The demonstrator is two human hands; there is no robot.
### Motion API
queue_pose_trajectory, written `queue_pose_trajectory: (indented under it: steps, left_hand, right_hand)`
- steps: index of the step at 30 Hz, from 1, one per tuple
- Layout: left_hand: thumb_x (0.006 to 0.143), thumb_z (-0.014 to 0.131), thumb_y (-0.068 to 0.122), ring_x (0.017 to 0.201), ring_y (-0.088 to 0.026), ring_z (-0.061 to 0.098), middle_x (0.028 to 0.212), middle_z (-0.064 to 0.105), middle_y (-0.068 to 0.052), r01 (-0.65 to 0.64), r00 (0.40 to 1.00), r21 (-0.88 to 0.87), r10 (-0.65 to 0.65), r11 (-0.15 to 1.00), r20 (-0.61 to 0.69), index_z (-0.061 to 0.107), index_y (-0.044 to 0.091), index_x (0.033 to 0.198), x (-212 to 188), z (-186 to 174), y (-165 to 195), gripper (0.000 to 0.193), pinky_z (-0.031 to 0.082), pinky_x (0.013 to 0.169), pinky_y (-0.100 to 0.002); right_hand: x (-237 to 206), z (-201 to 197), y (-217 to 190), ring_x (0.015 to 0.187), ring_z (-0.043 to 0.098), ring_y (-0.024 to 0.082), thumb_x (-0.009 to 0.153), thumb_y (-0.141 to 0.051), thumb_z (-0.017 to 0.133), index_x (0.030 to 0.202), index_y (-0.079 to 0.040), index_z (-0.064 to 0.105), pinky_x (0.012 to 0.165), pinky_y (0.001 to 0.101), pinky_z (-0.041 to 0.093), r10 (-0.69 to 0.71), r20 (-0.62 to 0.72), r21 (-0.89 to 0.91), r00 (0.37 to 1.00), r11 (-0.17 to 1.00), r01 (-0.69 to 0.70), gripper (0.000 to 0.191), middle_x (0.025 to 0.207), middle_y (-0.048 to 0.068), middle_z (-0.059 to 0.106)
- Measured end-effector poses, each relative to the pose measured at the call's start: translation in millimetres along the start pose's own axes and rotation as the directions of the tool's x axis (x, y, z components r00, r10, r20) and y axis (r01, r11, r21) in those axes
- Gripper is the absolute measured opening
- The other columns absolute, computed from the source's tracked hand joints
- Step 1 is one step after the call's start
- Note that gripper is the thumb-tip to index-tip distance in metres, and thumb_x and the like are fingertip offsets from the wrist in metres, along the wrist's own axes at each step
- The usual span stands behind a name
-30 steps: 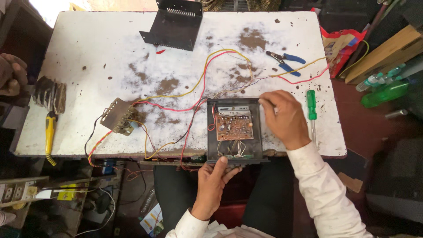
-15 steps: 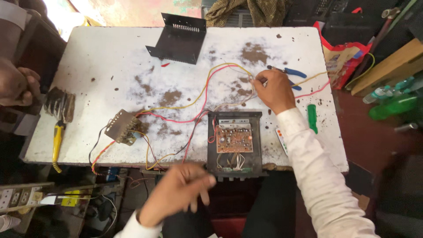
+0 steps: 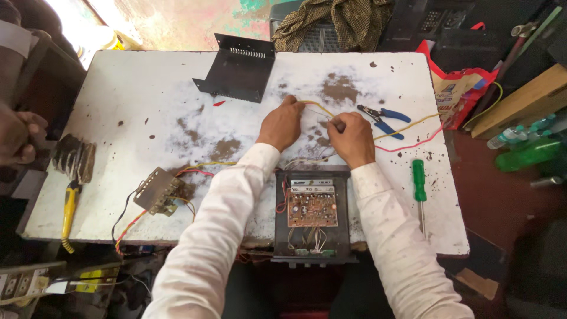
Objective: The person works on an open electronic device on a cluttered workbench, stripping and twisting wires, and using a screwdriver on a small black component. The person also handles a small box of components.
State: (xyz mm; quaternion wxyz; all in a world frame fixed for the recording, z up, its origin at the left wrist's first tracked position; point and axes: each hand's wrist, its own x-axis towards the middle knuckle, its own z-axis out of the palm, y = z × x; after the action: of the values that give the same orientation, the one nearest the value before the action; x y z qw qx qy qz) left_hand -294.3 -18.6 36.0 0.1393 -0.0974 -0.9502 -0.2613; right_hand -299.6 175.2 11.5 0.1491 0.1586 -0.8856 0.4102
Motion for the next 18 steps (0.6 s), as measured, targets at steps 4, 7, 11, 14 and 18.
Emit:
queue_pose_trajectory:
  steps: [4, 7, 11, 14, 18]
  left_hand:
    - [0.092, 0.055, 0.006, 0.089, -0.039, 0.068, 0.114, 0.063, -0.015, 0.035, 0.999, 0.072, -0.036, 0.997, 0.01, 0.069, 0.009, 0.111, 15.3, 10.3, 0.8, 0.023, 0.055, 0.075, -0.049]
    - [0.096, 0.057, 0.011, 0.091, -0.039, 0.068, 0.111, 0.063, -0.014, 0.095, 0.995, 0.046, -0.096, 0.994, 0.002, 0.067, 0.009, 0.104, 21.3, 12.7, 1.6, 0.013, 0.054, 0.078, -0.05]
    - [0.089, 0.062, 0.013, 0.091, -0.039, 0.068, 0.115, 0.061, -0.015, 0.09, 0.995, 0.036, -0.089, 0.995, -0.035, 0.064, 0.006, 0.096, 24.6, 9.1, 6.0, 0.01, 0.054, 0.077, -0.05]
    - [0.087, 0.067, 0.017, 0.097, -0.038, 0.065, 0.116, 0.059, -0.015, 0.111, 0.99, 0.018, -0.109, 0.994, -0.089, 0.062, 0.003, 0.104, 24.3, 5.1, 10.0, 0.023, 0.053, 0.077, -0.05]
    - [0.09, 0.072, 0.018, 0.102, -0.037, 0.059, 0.111, 0.063, -0.013, -0.042, 0.983, 0.059, 0.052, 0.997, -0.178, 0.07, 0.005, 0.103, 33.9, 1.6, 11.2, 0.019, 0.048, 0.085, -0.048]
  right_hand:
    - [1.7, -0.1, 3.9, 0.064, 0.071, 0.022, 0.082, -0.017, 0.077, 0.086, -0.001, 0.077, 0.062, 0.0329, 0.054, 0.112, 0.041, 0.068, 0.993, 0.991, -0.115, 0.016, 0.074, 0.012, 0.074]
    - [3.5, 0.2, 10.1, 0.064, 0.073, 0.018, 0.083, -0.017, 0.076, 0.087, -0.002, 0.077, 0.062, 0.0296, 0.055, 0.157, 0.085, 0.129, 0.984, 0.977, -0.168, 0.016, 0.075, 0.01, 0.076]
    - [5.2, 1.2, 14.0, 0.065, 0.074, 0.02, 0.082, -0.017, 0.076, 0.086, -0.002, 0.078, 0.064, 0.0304, 0.056, 0.158, 0.093, 0.09, 0.983, 0.982, -0.167, 0.016, 0.075, 0.012, 0.076]
    - [5.0, 1.0, 13.0, 0.067, 0.074, 0.021, 0.082, -0.017, 0.076, 0.086, -0.002, 0.078, 0.065, 0.0314, 0.057, 0.136, 0.082, 0.076, 0.987, 0.987, -0.142, 0.016, 0.077, 0.013, 0.076]
    - [4.6, 1.8, 10.3, 0.069, 0.075, 0.022, 0.082, -0.016, 0.075, 0.084, -0.001, 0.077, 0.066, 0.0326, 0.057, 0.147, 0.101, 0.064, 0.984, 0.986, -0.154, 0.015, 0.079, 0.013, 0.076]
